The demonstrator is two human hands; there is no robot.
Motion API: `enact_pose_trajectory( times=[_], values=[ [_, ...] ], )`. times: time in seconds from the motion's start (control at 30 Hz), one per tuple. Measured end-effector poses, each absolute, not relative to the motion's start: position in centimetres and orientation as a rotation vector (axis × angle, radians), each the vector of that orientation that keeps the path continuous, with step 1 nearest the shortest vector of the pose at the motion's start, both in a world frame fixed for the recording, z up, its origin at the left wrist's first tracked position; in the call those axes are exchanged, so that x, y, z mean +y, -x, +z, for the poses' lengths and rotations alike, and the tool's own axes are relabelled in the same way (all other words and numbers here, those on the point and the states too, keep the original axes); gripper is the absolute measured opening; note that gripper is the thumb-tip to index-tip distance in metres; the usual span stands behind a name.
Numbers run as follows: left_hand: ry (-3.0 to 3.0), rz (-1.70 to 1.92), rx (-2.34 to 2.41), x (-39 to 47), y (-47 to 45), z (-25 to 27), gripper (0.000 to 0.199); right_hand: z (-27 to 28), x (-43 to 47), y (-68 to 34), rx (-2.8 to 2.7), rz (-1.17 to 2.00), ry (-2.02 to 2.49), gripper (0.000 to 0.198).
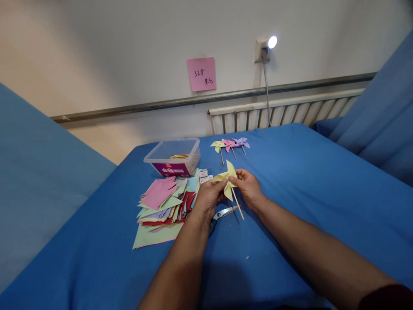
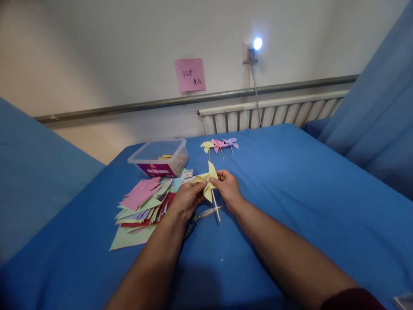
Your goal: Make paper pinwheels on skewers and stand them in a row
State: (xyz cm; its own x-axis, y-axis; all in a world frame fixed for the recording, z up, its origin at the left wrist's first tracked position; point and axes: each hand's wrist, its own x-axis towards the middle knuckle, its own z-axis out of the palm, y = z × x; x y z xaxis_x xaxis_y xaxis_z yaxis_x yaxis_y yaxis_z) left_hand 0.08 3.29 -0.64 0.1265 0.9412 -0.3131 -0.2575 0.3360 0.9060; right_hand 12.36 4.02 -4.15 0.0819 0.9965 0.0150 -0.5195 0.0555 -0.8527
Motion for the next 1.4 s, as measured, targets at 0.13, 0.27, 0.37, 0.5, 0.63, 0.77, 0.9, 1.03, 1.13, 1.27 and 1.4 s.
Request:
enact_pose_trajectory(
  times=[0.13,0.27,0.37,0.5,0.63,0.77,0.9,1.03,1.13,1.27,1.4],
  values=[
    [-0.806,1.010,1.085,3.3,0.0,-0.6,0.030,-4.2,4.1,-12.4,-0.757,1.340,0.816,0.035],
    [-0.814,1.007,1.100,3.3,-0.1,-0.5,0.026,-4.1,4.0,-12.4,-0.739,1.349,0.827,0.036],
    [-0.821,1.016,1.129,3.2,-0.2,-0.4,0.023,-4.0,4.0,-12.3,-0.739,1.353,0.830,0.036],
    [-0.815,1.038,1.147,3.1,-0.4,-0.1,0.020,-4.1,4.0,-12.3,-0.748,1.352,0.830,0.035],
    [-0.815,1.026,1.124,3.1,-0.4,0.0,0.025,-4.3,4.1,-12.4,-0.750,1.356,0.818,0.033],
    [-0.823,1.017,1.108,3.1,-0.4,-0.2,0.025,-4.4,4.1,-12.3,-0.756,1.331,0.826,0.031],
    [-0.833,1.014,1.118,3.2,-0.4,-0.3,0.021,-4.3,4.1,-12.3,-0.768,1.320,0.839,0.031],
    [-0.816,1.038,1.107,3.2,-0.4,-0.2,0.021,-4.2,4.2,-12.2,-0.782,1.284,0.850,0.030],
    [-0.806,1.054,1.091,3.2,-0.5,-0.4,0.023,-4.2,4.1,-12.1,-0.785,1.250,0.870,0.029],
    [-0.810,1.064,1.080,3.4,-0.6,-0.9,0.027,-4.1,4.0,-11.8,-0.844,1.176,0.903,0.026],
    [-0.773,1.106,1.086,3.5,-0.7,-1.3,0.029,-4.1,3.9,-11.7,-0.893,1.125,0.936,0.027]
  ],
)
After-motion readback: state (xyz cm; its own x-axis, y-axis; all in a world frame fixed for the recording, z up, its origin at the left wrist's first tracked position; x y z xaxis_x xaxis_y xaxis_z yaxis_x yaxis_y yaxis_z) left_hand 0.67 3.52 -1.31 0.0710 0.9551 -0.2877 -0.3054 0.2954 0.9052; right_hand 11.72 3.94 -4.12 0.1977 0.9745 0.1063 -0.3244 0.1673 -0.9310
